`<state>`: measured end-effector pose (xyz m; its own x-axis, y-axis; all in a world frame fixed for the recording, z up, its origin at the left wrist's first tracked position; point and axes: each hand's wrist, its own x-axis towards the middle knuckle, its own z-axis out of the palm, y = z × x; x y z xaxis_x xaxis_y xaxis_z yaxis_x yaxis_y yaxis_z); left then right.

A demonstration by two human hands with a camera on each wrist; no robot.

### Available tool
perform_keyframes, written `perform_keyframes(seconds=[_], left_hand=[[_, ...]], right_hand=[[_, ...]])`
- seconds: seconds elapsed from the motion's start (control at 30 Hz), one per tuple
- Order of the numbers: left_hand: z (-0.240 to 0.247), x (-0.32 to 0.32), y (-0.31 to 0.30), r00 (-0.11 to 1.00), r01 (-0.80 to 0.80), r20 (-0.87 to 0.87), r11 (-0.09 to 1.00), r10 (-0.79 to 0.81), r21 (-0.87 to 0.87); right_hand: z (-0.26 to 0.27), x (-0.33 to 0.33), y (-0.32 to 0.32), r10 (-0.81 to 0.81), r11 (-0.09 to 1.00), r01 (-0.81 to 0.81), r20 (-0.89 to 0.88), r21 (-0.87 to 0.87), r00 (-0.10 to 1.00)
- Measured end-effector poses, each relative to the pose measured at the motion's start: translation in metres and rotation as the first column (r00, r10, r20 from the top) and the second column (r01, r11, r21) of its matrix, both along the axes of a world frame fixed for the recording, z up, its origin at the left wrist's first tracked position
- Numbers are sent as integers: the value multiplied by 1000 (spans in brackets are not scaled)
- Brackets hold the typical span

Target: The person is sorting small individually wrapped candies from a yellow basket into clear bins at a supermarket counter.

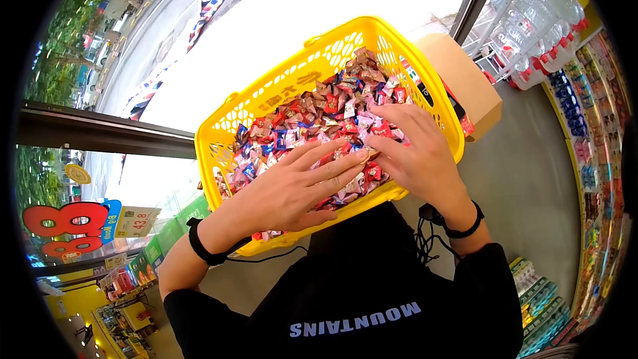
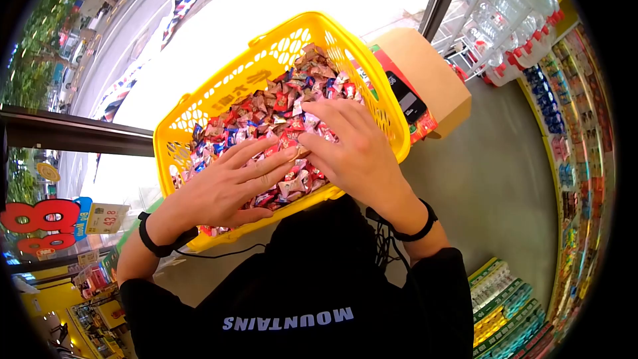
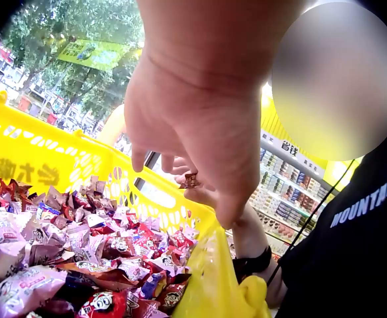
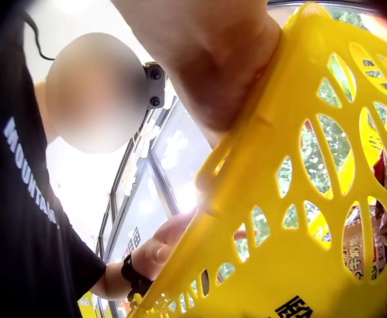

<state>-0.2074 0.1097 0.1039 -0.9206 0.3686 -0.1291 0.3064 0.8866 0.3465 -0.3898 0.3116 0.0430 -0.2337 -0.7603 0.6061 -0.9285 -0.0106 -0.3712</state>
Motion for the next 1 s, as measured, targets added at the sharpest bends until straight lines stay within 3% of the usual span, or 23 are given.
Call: perform_keyframes(seconds=[0.13, 0.23, 0.4, 0.53, 0.67, 0.8, 0.9, 1.0], left_hand=[[2, 16, 0, 997, 27, -69, 998, -31, -52], [2, 33, -1, 995, 20, -96, 994, -30, -105], [-8, 72, -10, 980, -44, -196, 999, 48, 25], [-4, 114, -21, 963, -62, -263, 998, 65, 22], [-5, 163, -27, 848, -267, -444, 957, 290, 114], [-14, 200, -25, 663, -499, -468, 811, 585, 306], [-21, 228, -33, 620, -540, -519, 800, 588, 262], [-32, 252, -41, 595, -538, -486, 766, 640, 352]], right_hand=[[-3, 8, -3, 47, 991, -50, -28, -127, 999], [-1, 18, -4, 46, 984, -69, -142, -164, 989], [6, 42, -13, 131, 965, -172, -203, -198, 970], [13, 79, -30, 196, 951, -245, -246, -187, 949], [17, 131, -53, 225, 939, -288, -301, -185, 927], [13, 184, -81, 276, 923, -349, -356, -160, 893], [13, 217, -99, 281, 919, -361, -381, -158, 881], [8, 240, -111, 284, 922, -360, -388, -140, 877]])
